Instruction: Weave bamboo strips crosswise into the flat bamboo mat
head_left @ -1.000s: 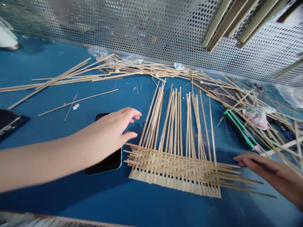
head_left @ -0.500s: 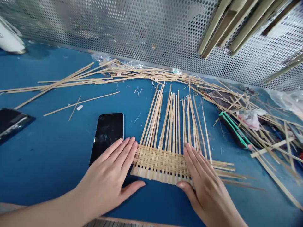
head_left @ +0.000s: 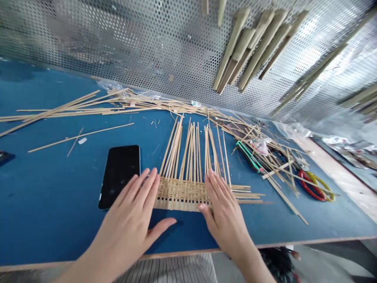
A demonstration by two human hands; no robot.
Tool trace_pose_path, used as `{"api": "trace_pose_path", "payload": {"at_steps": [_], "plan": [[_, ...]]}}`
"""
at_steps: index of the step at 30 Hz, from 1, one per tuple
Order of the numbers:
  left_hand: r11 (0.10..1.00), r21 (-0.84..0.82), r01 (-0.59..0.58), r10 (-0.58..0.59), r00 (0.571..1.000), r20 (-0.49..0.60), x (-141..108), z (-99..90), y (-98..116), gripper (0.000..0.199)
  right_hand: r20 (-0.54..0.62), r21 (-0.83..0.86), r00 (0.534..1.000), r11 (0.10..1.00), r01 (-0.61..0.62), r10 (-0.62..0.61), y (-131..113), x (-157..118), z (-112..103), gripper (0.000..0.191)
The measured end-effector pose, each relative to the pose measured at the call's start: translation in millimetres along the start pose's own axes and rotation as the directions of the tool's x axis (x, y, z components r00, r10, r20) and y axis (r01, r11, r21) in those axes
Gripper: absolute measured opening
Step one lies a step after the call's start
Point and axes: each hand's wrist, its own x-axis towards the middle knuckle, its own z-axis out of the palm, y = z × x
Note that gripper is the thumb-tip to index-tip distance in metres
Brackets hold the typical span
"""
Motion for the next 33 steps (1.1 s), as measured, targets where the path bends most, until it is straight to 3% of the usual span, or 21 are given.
{"api": "trace_pose_path", "payload": {"at_steps": [5, 12, 18, 21, 24, 33], "plan": [[0.994, -0.111, -0.022, 0.021, 1.000, -0.015, 5, 14.8, 25, 0.085, 0.014, -0.028, 0.994, 0.994, -0.107, 0.107, -25, 4, 7, 0.060], [0.991, -0.131, -0.016, 0.022, 0.999, 0.046, 8, 20.8, 25, 0.080, 0.047, -0.015, 0.985, 0.986, -0.165, 0.165, -23, 14, 3, 0.063], [0.991, -0.124, -0.046, 0.055, 0.995, 0.078, 17, 9.5, 22, 0.078, 0.067, 0.059, 0.992, 0.992, -0.110, 0.106, -13, 17, -7, 0.069], [0.980, -0.193, -0.046, 0.084, 0.978, 0.190, 33, 2.0, 18, 0.077, 0.050, 0.125, 0.998, 0.992, -0.032, 0.026, -11, 24, -8, 0.074], [0.957, -0.289, -0.022, 0.104, 0.957, 0.272, 45, -0.7, 13, 0.072, 0.055, 0.174, 0.998, 0.984, 0.018, -0.028, -11, 31, -8, 0.064], [0.939, -0.343, -0.010, 0.077, 0.980, 0.182, 43, 8.6, 10, 0.063, 0.056, 0.281, 0.998, 0.959, 0.025, -0.043, -5, 42, -7, 0.050]]}}
